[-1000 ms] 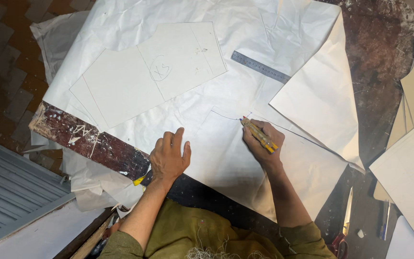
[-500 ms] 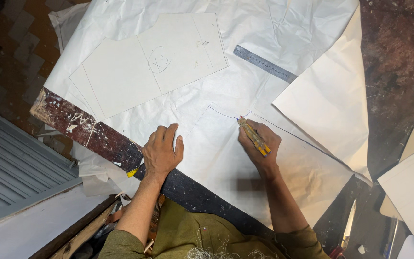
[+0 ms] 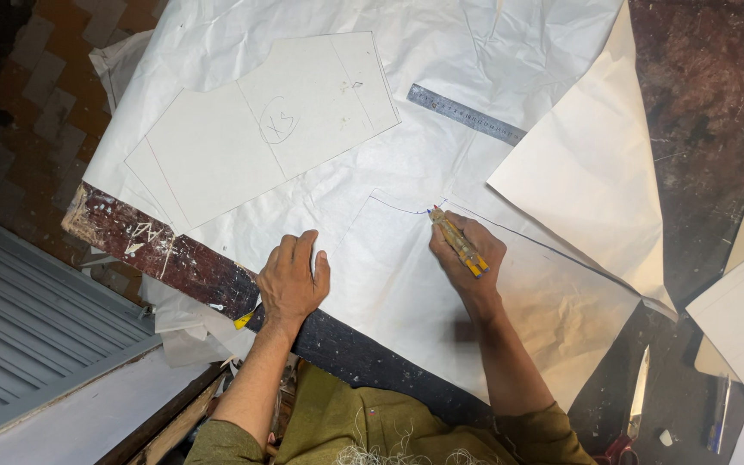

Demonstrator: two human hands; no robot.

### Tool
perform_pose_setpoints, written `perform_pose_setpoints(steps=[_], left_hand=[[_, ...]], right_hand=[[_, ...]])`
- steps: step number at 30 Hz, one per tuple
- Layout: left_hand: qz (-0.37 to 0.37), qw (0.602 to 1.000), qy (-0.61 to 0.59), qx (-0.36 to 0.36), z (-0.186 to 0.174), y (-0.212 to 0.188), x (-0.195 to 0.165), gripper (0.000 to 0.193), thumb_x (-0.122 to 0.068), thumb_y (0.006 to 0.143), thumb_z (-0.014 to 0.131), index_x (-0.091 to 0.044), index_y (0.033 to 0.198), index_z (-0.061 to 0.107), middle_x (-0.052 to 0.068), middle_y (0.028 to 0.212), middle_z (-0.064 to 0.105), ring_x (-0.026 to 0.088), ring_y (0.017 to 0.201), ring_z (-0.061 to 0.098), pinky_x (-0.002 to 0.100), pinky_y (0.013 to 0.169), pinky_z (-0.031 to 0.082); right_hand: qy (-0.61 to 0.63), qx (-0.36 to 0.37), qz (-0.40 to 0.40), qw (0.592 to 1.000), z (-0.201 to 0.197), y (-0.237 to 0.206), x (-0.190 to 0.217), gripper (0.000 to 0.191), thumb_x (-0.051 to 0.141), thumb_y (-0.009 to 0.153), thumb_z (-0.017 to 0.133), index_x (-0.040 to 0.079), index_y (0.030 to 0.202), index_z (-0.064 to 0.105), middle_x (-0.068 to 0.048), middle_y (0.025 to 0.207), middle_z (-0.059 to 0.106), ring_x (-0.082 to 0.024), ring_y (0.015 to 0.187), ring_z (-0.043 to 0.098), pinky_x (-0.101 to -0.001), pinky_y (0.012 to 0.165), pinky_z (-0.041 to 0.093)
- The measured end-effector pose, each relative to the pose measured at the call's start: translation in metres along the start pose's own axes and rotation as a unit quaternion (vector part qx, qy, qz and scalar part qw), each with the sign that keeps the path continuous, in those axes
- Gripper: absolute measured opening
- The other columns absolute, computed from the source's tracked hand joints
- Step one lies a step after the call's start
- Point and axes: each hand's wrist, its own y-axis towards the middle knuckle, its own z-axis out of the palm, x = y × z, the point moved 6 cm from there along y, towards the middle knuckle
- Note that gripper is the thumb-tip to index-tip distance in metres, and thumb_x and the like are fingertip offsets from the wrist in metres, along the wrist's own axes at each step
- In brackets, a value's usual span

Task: The person cuts a large sheet of white paper along drawn lines using scissors. They then use a pencil and ruler to trace and mark additional lines on the paper before cutting out the pattern pieces.

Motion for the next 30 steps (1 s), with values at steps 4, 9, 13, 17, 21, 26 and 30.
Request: perform_pose_setpoints(steps=[4, 9, 13, 17, 21, 26, 30], left_hand=[[0.003, 1.0, -0.008, -0.005, -0.002, 0.0, -0.001, 0.037, -0.029, 0.097, 0.057, -0.009, 0.126, 0.063, 0.007, 0.094, 0.058, 0.019, 0.075, 0.059, 0.035, 0.056, 0.051], [0.016, 0.999, -0.02, -0.026, -0.004, 0.0, -0.003, 0.036, -0.028, 0.098, 0.056, -0.007, 0.125, 0.063, 0.008, 0.093, 0.058, 0.019, 0.073, 0.059, 0.035, 0.055, 0.051], [0.024, 0.999, -0.023, -0.039, -0.006, 0.0, -0.005, 0.035, -0.028, 0.099, 0.056, -0.006, 0.124, 0.064, 0.008, 0.092, 0.058, 0.02, 0.073, 0.06, 0.035, 0.054, 0.051], [0.024, 0.999, -0.024, -0.041, -0.007, -0.001, -0.006, 0.035, -0.029, 0.099, 0.056, -0.006, 0.123, 0.064, 0.008, 0.093, 0.059, 0.02, 0.072, 0.06, 0.034, 0.053, 0.051], [0.02, 0.999, -0.023, -0.034, -0.005, -0.001, -0.005, 0.035, -0.029, 0.098, 0.056, -0.006, 0.123, 0.065, 0.008, 0.092, 0.059, 0.019, 0.071, 0.06, 0.034, 0.052, 0.051], [0.019, 0.999, -0.013, -0.032, -0.002, 0.0, -0.004, 0.035, -0.029, 0.099, 0.055, -0.006, 0.124, 0.064, 0.008, 0.092, 0.058, 0.019, 0.072, 0.059, 0.034, 0.053, 0.051], [0.019, 0.999, -0.021, -0.033, -0.002, -0.001, -0.004, 0.035, -0.029, 0.099, 0.055, -0.007, 0.125, 0.064, 0.007, 0.093, 0.058, 0.019, 0.073, 0.059, 0.034, 0.055, 0.052]], right_hand=[[0.025, -0.012, -0.001, 1.0, -0.001, 0.0, -0.002, 0.019, 0.008, 0.089, 0.079, -0.005, 0.099, 0.071, -0.009, 0.084, 0.072, -0.008, 0.068, 0.062, -0.0238, 0.061, 0.052], [0.027, -0.023, -0.002, 0.999, -0.002, 0.002, -0.004, 0.022, 0.007, 0.089, 0.079, -0.006, 0.105, 0.072, -0.009, 0.086, 0.072, -0.008, 0.07, 0.063, -0.0231, 0.063, 0.053], [0.029, -0.029, 0.058, 0.997, -0.003, 0.003, -0.013, 0.024, 0.009, 0.089, 0.079, -0.007, 0.106, 0.072, -0.008, 0.082, 0.073, -0.007, 0.064, 0.063, -0.0223, 0.058, 0.052], [0.017, -0.038, 0.04, 0.998, -0.004, 0.005, -0.011, 0.026, 0.008, 0.09, 0.08, -0.007, 0.109, 0.072, -0.009, 0.083, 0.073, -0.008, 0.068, 0.064, -0.0225, 0.061, 0.052], [0.016, -0.051, 0.031, 0.998, -0.005, 0.006, -0.009, 0.027, 0.008, 0.091, 0.079, -0.008, 0.111, 0.071, -0.009, 0.085, 0.073, -0.008, 0.068, 0.066, -0.0222, 0.062, 0.054], [0.034, -0.046, 0.019, 0.998, -0.006, 0.006, -0.007, 0.028, 0.007, 0.092, 0.078, -0.008, 0.114, 0.07, -0.008, 0.088, 0.074, -0.007, 0.073, 0.068, -0.0211, 0.067, 0.055], [0.032, -0.035, 0.096, 0.994, -0.005, 0.004, -0.016, 0.026, 0.008, 0.089, 0.078, -0.006, 0.11, 0.072, -0.006, 0.08, 0.072, -0.006, 0.064, 0.062, -0.0203, 0.059, 0.051]])
